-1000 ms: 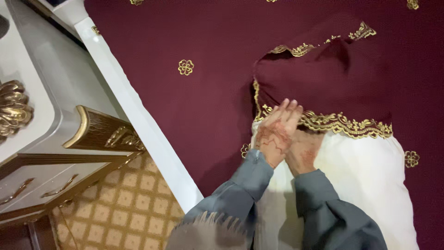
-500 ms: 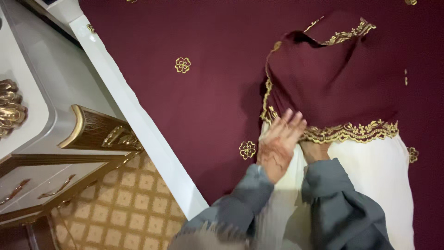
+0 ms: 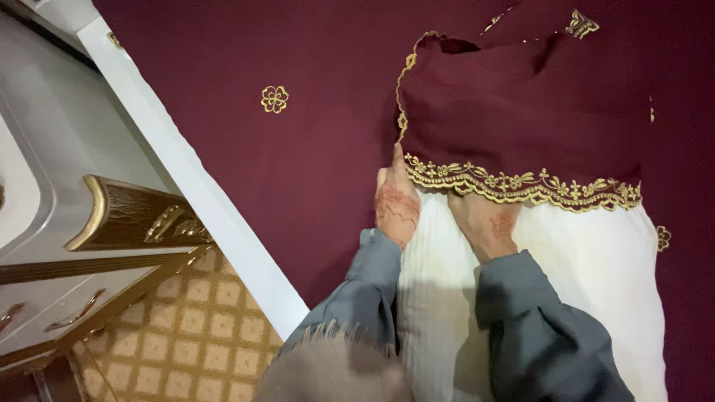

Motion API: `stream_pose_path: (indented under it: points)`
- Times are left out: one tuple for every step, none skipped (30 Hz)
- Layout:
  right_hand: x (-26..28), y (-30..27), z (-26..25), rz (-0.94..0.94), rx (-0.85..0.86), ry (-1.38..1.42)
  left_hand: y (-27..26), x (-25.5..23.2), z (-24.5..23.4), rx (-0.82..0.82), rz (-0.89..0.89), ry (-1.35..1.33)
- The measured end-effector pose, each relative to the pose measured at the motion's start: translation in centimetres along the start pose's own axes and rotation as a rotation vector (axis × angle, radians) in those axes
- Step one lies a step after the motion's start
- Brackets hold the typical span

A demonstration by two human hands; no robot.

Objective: The person places a decorative maroon pillowcase with gold trim over a white pillow on a bed, smoothing the fabric by hand to fit the pillow inside.

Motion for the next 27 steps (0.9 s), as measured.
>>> stream_pose_path:
  points:
    - [-0.3,0.0,0.1,-0.003,0.006,0.0,0.3,0.6,0.2,0.024,-0.041,0.036]
    - [-0.6,0.1,0.1,0.0,0.01,0.0,0.6,1.0,0.3,0.047,-0.082,0.072]
    - [-0.7,0.0,0.1,-0.004,0.016,0.002,0.8,1.0,0.3,0.034,-0.056,0.076]
    - [-0.9,0.1,0.2,-0.009,0.014,0.009,1.0,0.9,0.1,0.02,-0.03,0.08]
    - [-1.0,0.2,0.2,-0.014,0.019,0.012,1.0,0.7,0.0,0.007,-0.004,0.084]
    - [-1.0,0.2,0.1,-0.012,0.013,0.008,1.0,0.4,-0.2,0.012,0.021,0.107]
    - [-0.8,0.2,0.0,-0.01,0.012,0.008,0.9,0.1,-0.4,0.018,0.047,0.131]
    - [-0.6,0.2,-0.3,-0.01,0.013,0.007,0.8,-0.2,-0.6,0.023,0.07,0.154]
    - [-0.4,0.1,-0.7,-0.01,0.012,0.004,0.8,-0.5,-0.8,0.034,0.085,0.175]
    - [-0.1,0.0,-1.1,-0.016,0.011,0.0,0.7,-0.7,-1.0,0.043,0.097,0.196]
    - [0.2,0.1,-1.8,-0.024,0.006,-0.002,0.5,-0.8,-1.1,0.052,0.11,0.216]
    - [0.3,0.3,-2.4,-0.038,-0.004,-0.007,0.6,-0.7,-1.2,0.045,0.1,0.224]
    - [0.9,0.6,-3.0,-0.054,-0.012,-0.012,0.5,-0.7,-1.1,0.037,0.09,0.231]
    - [1.6,0.9,-3.7,-0.076,-0.023,-0.013,0.4,-0.6,-1.0,0.029,0.078,0.24]
    - [2.2,1.3,-4.5,-0.099,-0.033,-0.012,0.2,-0.5,-0.9,0.019,0.103,0.228]
    - [3.0,1.9,-5.1,-0.133,-0.047,-0.005,0.2,-0.2,-0.9,0.005,0.128,0.22]
    - [3.8,2.4,-5.4,-0.151,-0.001,0.058,0.2,0.1,-1.0,-0.01,0.153,0.213]
    - [4.2,2.7,-5.8,-0.168,0.043,0.121,0.2,0.4,-0.8,-0.003,0.16,0.18]
    - [4.4,3.0,-5.7,-0.153,0.134,0.239,0.2,0.7,-0.7,0.003,0.167,0.146]
    - [4.8,3.3,-5.8,-0.24,0.098,0.211,0.4,0.9,-0.6,0.008,0.177,0.114]
    - [4.7,3.4,-5.8,-0.327,0.061,0.182,0.6,1.2,-0.4,0.036,0.146,0.116]
    - [4.6,3.4,-5.3,-0.411,0.024,0.155,0.7,1.4,-0.3,0.065,0.114,0.12]
    - [4.0,3.3,-4.1,-0.372,0.048,0.125,0.9,1.4,-0.4,0.094,0.082,0.124]
    - [3.4,3.3,-2.7,-0.331,0.069,0.092,0.8,0.9,-0.8,0.056,0.136,0.107]
    - [2.6,3.2,-1.1,-0.289,0.089,0.06,0.5,0.2,-1.3,0.019,0.192,0.09]
    - [1.8,3.2,0.8,-0.259,0.165,-0.006,0.6,-0.5,-2.3,-0.018,0.248,0.077]
    - [0.9,3.1,2.6,-0.229,0.241,-0.072,0.9,-1.0,-2.7,0.062,0.202,0.094]
Point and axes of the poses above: each hand's wrist, its own y-axis towards the middle knuckle, its own z-axis out of the palm, x = y × z, the point moved 4 cm from there along y, towards the middle knuckle, and after that the axes turned 11 degrees about -z, right-handed, at the moved point
